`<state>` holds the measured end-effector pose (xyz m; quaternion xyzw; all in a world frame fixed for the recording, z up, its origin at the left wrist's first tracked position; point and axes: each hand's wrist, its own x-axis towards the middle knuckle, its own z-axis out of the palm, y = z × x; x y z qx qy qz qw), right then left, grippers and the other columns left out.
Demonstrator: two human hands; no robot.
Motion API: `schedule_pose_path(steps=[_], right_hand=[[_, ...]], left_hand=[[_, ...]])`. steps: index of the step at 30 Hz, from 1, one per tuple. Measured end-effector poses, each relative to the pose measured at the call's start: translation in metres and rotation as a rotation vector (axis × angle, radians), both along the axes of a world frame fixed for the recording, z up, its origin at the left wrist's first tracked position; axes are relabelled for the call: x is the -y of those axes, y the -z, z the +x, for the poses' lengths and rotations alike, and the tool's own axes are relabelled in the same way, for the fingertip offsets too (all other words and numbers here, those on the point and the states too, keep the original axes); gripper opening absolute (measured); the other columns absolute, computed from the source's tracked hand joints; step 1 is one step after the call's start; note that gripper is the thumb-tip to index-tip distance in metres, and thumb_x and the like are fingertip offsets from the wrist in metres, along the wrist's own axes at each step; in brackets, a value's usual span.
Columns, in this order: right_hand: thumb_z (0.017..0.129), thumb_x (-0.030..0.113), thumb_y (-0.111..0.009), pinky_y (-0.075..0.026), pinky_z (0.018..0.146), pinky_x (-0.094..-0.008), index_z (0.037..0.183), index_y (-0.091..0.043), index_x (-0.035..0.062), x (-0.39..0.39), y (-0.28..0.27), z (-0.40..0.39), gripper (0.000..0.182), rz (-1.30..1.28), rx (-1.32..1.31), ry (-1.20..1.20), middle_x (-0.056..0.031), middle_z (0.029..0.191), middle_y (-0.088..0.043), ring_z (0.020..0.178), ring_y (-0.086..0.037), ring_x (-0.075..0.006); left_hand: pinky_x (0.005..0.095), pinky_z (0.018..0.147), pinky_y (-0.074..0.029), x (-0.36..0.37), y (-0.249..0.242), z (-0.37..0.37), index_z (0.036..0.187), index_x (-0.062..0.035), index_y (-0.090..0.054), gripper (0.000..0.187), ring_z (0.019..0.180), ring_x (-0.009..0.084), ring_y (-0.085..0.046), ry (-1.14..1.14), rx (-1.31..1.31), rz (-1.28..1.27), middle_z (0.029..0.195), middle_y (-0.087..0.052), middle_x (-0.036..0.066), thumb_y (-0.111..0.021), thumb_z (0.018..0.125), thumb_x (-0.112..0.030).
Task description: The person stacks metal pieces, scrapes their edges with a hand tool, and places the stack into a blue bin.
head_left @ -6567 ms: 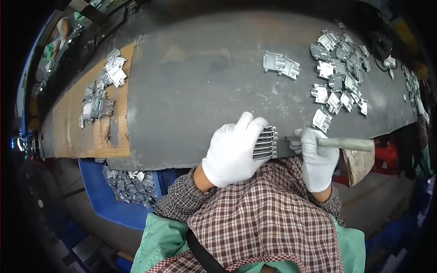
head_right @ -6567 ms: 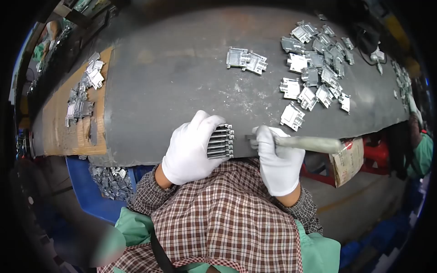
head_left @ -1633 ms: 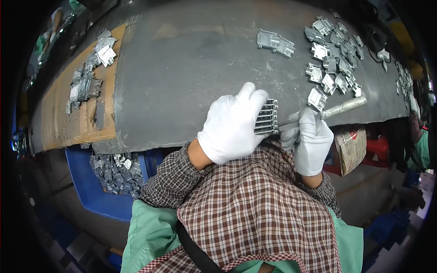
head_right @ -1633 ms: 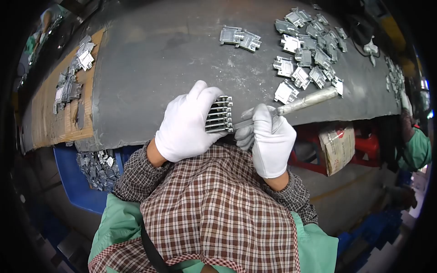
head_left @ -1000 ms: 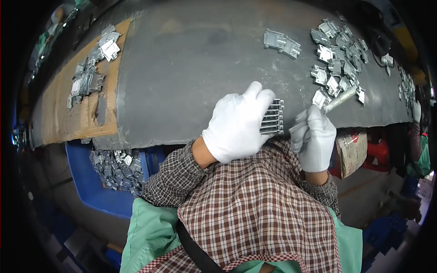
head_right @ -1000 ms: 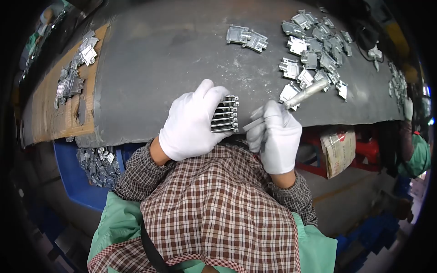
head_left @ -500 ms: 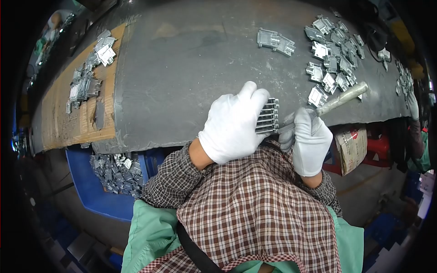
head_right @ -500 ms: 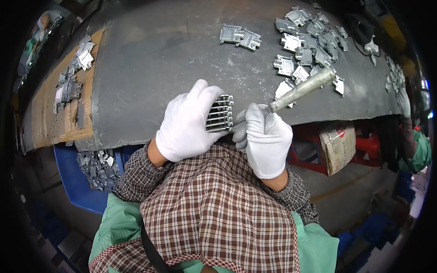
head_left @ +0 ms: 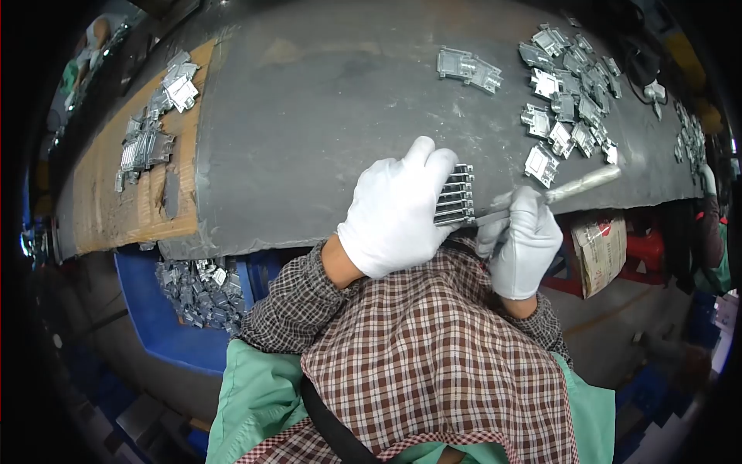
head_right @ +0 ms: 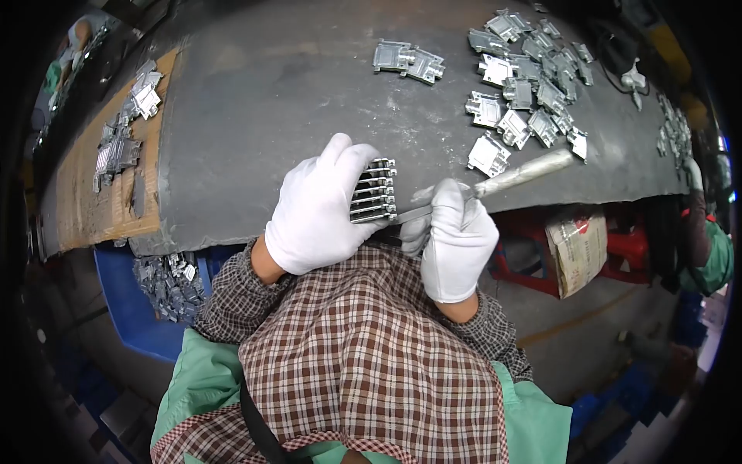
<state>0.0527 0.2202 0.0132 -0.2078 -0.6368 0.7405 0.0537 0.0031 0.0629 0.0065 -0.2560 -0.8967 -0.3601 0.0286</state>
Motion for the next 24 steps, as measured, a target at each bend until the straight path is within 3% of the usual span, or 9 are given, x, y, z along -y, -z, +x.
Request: schedule_pose_path(steps=[8, 11, 15, 19, 22, 24], right_hand=[[0.103, 0.022, -0.051, -0.039, 0.042, -0.0195, 0.088, -0.06, -0.0016, 0.003, -0.006, -0.002, 0.029, 0.251, -0.085, -0.068, -0.0037, 0.056, -0.059, 0.043, -0.051, -0.0067], [0.103, 0.024, -0.051, -0.037, 0.04, -0.02, 0.085, -0.06, -0.0016, 0.0, -0.012, -0.008, 0.032, 0.245, 0.004, -0.14, -0.0037, 0.054, -0.057, 0.041, -0.048, -0.0066], [0.104, 0.029, -0.048, -0.032, 0.036, -0.0207, 0.083, -0.059, -0.0008, -0.007, -0.008, -0.016, 0.038, 0.053, 0.064, -0.228, -0.0042, 0.053, -0.055, 0.037, -0.043, -0.0067], [0.103, 0.031, -0.049, -0.032, 0.037, -0.0201, 0.084, -0.06, -0.0014, -0.005, -0.009, -0.009, 0.039, -0.008, 0.187, -0.208, -0.0037, 0.055, -0.056, 0.039, -0.044, -0.0064], [0.102, 0.031, -0.051, -0.034, 0.04, -0.0199, 0.086, -0.062, -0.0014, 0.001, -0.007, 0.0, 0.038, 0.116, -0.023, -0.056, -0.0033, 0.055, -0.057, 0.042, -0.047, -0.0064], [0.1, 0.031, -0.056, -0.039, 0.046, -0.0189, 0.088, -0.064, -0.0014, -0.015, -0.011, 0.003, 0.035, 0.231, -0.08, -0.111, -0.0048, 0.063, -0.062, 0.049, -0.053, -0.008]], left_hand=[[0.0421, 0.066, -0.051, -0.001, 0.0, 0.0, 0.111, -0.0039, -0.055, 0.054, 0.076, 0.034, -0.063, 0.002, 0.0, -0.006, 0.095, -0.055, 0.013, -0.08, 0.064, -0.014], [0.0421, 0.066, -0.051, -0.002, 0.0, 0.0, 0.111, -0.0041, -0.055, 0.053, 0.076, 0.0338, -0.063, 0.006, -0.001, -0.011, 0.095, -0.055, 0.013, -0.079, 0.065, -0.015], [0.0419, 0.066, -0.051, -0.002, 0.0, -0.002, 0.11, -0.0046, -0.055, 0.051, 0.075, 0.0332, -0.063, 0.021, 0.007, -0.016, 0.094, -0.055, 0.013, -0.078, 0.067, -0.015], [0.0415, 0.065, -0.051, -0.002, 0.0, -0.002, 0.108, -0.0049, -0.055, 0.049, 0.075, 0.0329, -0.063, 0.012, 0.032, -0.024, 0.094, -0.055, 0.013, -0.079, 0.067, -0.017], [0.0417, 0.066, -0.051, 0.002, -0.001, -0.007, 0.109, -0.0056, -0.054, 0.051, 0.076, 0.0326, -0.063, 0.09, 0.022, 0.019, 0.094, -0.055, 0.012, -0.08, 0.067, -0.018], [0.0418, 0.066, -0.051, 0.004, -0.001, -0.014, 0.111, -0.0062, -0.053, 0.052, 0.077, 0.0326, -0.063, 0.177, 0.017, -0.004, 0.095, -0.054, 0.012, -0.08, 0.068, -0.018]])
